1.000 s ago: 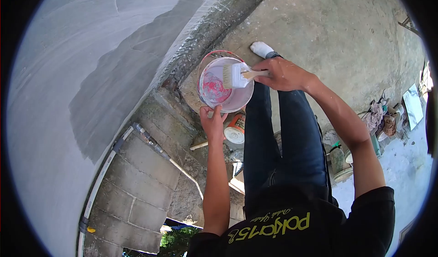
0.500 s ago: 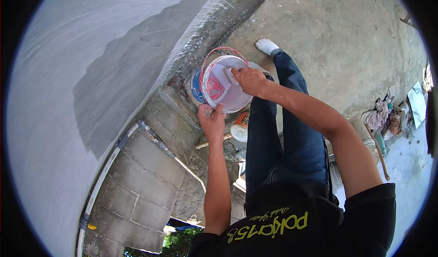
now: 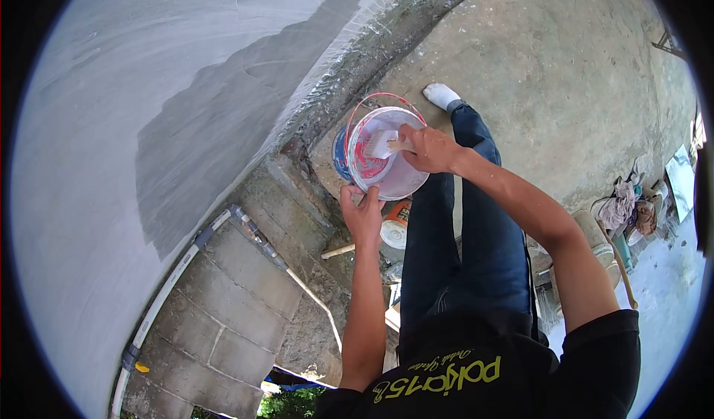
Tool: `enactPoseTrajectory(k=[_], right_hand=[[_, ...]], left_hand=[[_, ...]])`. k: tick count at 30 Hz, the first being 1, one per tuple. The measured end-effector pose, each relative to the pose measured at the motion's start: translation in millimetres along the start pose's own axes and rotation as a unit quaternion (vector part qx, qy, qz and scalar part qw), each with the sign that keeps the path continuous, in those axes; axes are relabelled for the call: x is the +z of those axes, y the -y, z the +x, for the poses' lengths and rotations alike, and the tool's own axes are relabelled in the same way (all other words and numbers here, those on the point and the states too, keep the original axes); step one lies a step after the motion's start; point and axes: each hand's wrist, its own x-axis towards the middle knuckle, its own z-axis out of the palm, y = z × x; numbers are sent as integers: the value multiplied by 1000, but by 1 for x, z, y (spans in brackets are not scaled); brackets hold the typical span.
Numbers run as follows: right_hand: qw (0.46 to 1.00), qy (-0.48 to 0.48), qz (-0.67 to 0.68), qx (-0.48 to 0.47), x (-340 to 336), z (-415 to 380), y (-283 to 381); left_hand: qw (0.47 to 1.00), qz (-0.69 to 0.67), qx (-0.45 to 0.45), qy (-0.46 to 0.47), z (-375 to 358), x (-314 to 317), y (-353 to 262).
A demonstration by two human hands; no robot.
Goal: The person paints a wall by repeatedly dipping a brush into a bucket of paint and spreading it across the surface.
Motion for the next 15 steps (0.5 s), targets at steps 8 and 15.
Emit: enactPoseTrajectory(k=[8,15], right_hand=[[1000,-18,-5,24,13,-57,-14],[989,-132,59,-6,24,-66,-1]], left_hand=[[1000,1,-17,-12,9,-14,23],[999,31,-27,-32,8,-21,24]])
